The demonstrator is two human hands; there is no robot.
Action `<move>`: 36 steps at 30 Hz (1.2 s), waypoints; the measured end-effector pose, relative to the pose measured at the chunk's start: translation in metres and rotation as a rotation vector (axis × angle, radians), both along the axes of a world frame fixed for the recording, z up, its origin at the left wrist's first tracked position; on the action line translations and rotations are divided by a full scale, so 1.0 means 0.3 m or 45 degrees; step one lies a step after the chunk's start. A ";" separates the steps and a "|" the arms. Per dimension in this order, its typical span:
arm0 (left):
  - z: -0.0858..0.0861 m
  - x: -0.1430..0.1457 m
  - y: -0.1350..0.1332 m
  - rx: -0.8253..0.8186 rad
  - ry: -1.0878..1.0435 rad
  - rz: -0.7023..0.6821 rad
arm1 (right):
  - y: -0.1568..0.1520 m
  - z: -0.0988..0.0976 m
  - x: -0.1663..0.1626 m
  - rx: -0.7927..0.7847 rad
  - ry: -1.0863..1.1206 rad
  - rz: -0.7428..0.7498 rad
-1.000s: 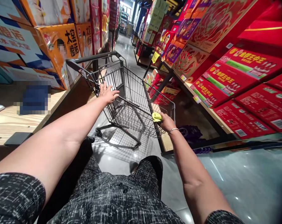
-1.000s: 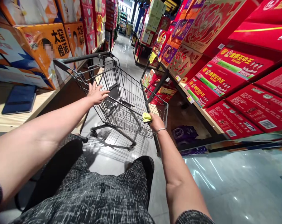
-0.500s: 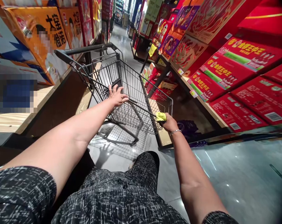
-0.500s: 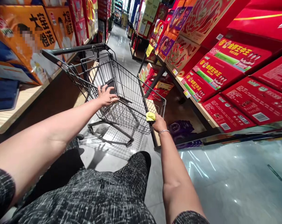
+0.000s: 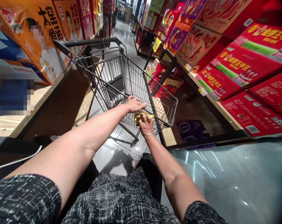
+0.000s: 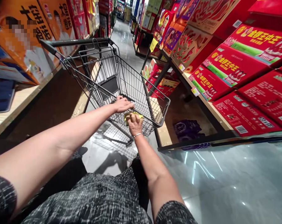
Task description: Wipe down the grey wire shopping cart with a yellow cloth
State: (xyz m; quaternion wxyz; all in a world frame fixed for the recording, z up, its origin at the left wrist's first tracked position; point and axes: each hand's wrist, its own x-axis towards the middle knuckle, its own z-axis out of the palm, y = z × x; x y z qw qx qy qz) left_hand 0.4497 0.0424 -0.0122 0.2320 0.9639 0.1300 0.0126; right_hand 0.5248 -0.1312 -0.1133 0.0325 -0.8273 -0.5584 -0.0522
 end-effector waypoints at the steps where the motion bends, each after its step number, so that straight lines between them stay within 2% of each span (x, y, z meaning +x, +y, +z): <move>1: 0.000 -0.001 0.000 0.010 0.003 0.000 | 0.009 -0.054 -0.004 -0.074 0.033 0.037; 3: -0.003 -0.003 -0.003 0.057 0.000 -0.011 | 0.005 -0.151 -0.007 -0.197 0.088 0.113; 5: -0.009 -0.004 -0.009 0.095 0.008 -0.028 | -0.021 -0.222 -0.007 -0.260 0.117 0.168; 7: -0.014 -0.004 -0.016 0.115 0.011 -0.024 | -0.051 -0.260 -0.005 -0.278 0.130 0.195; 9: -0.017 -0.004 -0.020 0.134 0.004 -0.023 | -0.072 -0.266 0.002 -0.289 0.142 0.229; 11: -0.020 -0.005 -0.020 0.155 -0.012 -0.017 | -0.085 -0.237 0.015 -0.279 0.147 0.265; 14: -0.026 -0.006 -0.014 0.168 -0.031 -0.002 | -0.116 -0.124 0.048 -0.216 0.123 0.262; 18: -0.042 -0.004 -0.002 0.152 -0.057 0.020 | -0.207 0.070 0.113 0.146 -0.052 0.031; 20: -0.050 -0.002 0.003 0.149 -0.065 0.038 | -0.250 0.108 0.140 0.291 -0.118 -0.077; 21: -0.052 -0.001 0.004 0.149 -0.065 0.047 | -0.266 0.098 0.148 0.303 -0.117 -0.093; 23: -0.055 0.001 0.005 0.146 -0.070 0.054 | -0.284 0.023 0.152 0.228 -0.062 -0.080; 28: -0.050 0.004 0.008 0.111 -0.057 0.034 | -0.303 -0.291 0.115 -0.027 0.086 -0.079; 30: -0.047 0.005 0.010 0.109 -0.045 0.033 | -0.311 -0.366 0.105 -0.043 0.091 -0.097; 33: -0.044 0.007 0.012 0.112 -0.040 0.040 | -0.322 -0.381 0.114 -0.023 0.073 -0.070; 36: -0.041 0.005 0.015 0.104 -0.038 0.045 | -0.348 -0.305 0.153 0.067 0.000 -0.053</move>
